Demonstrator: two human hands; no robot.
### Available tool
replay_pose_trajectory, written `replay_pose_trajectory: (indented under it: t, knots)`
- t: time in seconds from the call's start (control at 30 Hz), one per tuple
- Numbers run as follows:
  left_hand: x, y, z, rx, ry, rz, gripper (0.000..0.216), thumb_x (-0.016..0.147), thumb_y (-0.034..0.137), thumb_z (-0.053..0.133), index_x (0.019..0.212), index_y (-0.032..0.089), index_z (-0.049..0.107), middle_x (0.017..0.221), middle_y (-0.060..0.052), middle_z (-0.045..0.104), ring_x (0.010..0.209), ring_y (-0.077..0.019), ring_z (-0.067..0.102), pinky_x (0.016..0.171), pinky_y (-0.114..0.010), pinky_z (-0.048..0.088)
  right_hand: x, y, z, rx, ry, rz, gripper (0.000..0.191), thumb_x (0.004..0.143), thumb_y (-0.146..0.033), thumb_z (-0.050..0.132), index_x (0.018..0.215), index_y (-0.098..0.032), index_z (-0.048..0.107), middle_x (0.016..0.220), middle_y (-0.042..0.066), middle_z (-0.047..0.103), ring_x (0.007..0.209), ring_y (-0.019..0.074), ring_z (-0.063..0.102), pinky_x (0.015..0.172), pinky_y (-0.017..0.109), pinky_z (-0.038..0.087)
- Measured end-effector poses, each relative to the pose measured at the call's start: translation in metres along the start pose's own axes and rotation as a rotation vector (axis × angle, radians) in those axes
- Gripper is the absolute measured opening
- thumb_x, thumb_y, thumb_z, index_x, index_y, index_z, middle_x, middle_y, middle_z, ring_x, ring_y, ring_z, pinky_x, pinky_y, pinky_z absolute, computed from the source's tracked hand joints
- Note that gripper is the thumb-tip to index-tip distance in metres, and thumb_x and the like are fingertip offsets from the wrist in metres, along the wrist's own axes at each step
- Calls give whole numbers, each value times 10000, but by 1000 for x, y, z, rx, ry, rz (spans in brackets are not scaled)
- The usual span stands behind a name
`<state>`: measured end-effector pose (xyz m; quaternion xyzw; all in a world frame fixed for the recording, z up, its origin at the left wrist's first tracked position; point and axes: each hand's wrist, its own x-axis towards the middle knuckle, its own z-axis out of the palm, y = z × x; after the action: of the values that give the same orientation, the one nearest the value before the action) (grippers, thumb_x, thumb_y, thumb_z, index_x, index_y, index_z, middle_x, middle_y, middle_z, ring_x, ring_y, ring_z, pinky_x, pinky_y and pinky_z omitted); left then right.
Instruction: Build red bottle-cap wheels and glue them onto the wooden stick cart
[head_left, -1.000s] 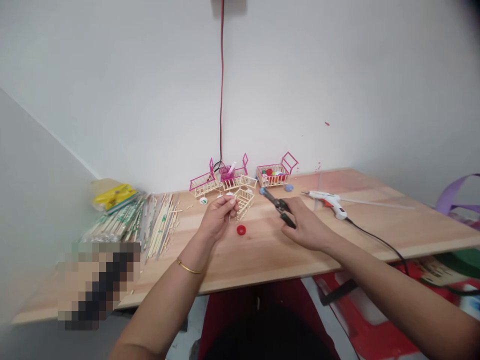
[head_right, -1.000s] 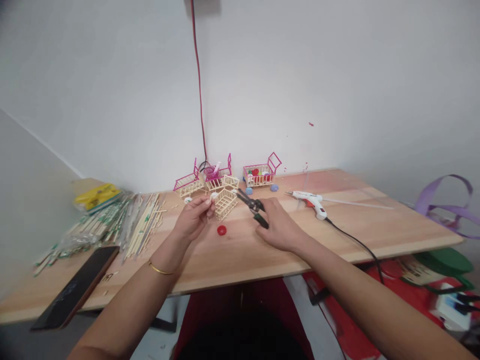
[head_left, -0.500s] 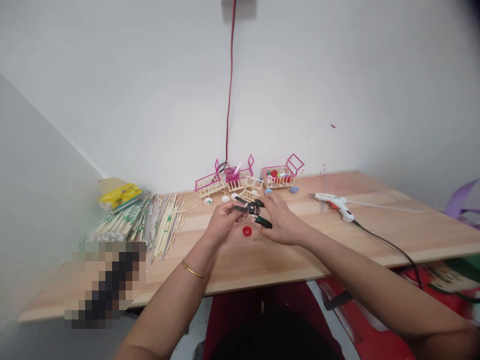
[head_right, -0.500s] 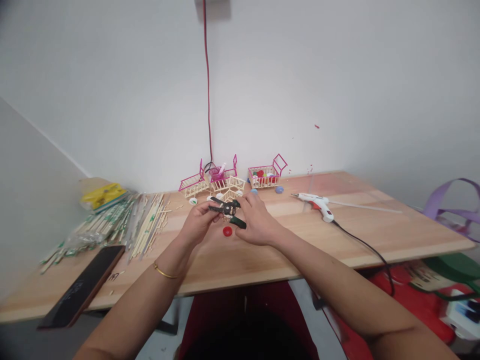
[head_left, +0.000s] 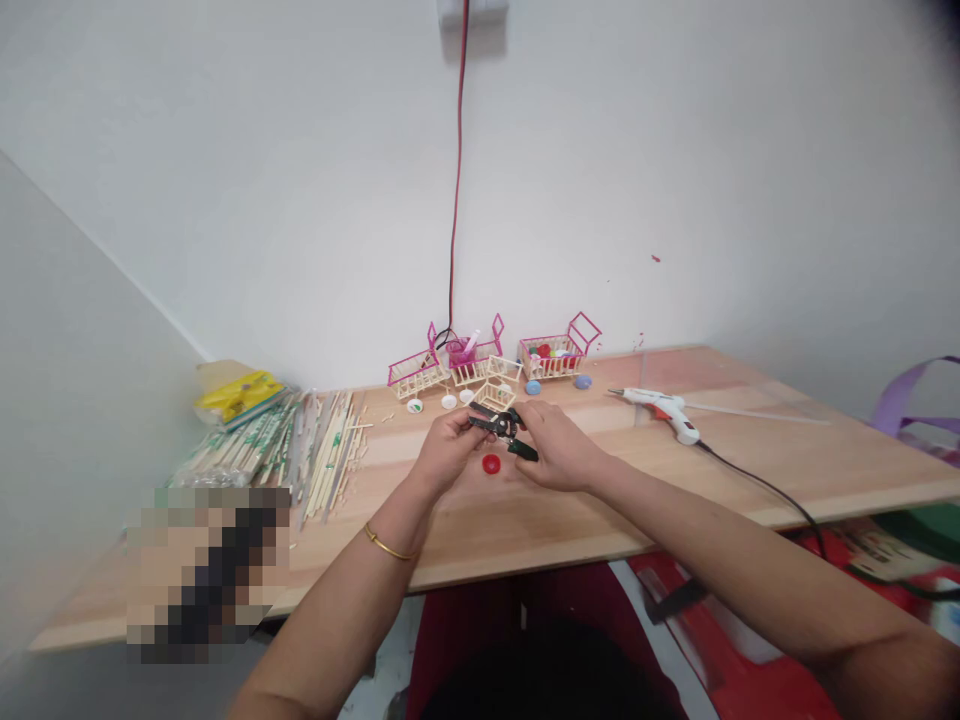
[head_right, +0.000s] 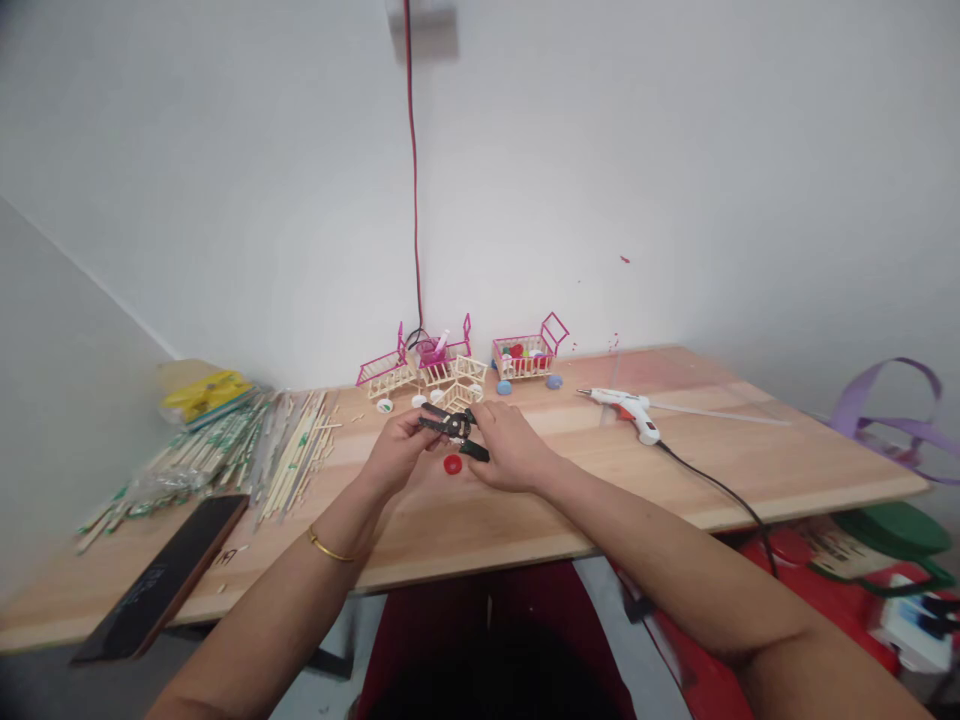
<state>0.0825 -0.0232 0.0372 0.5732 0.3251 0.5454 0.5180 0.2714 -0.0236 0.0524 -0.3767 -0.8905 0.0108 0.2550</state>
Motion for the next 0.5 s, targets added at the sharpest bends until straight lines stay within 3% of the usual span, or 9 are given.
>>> replay_pose_trajectory:
  t: [0.5]
  knots:
    - [2,-14,6,-128,-37,-114,213,674,298,753,687,126,626,614,-15,602,510,-71,427,515,-233,307,-5,16,-2,-94,-96,18,290,719,-267,552,968,-140,476,919,142,610,833,261,566,727,358,429]
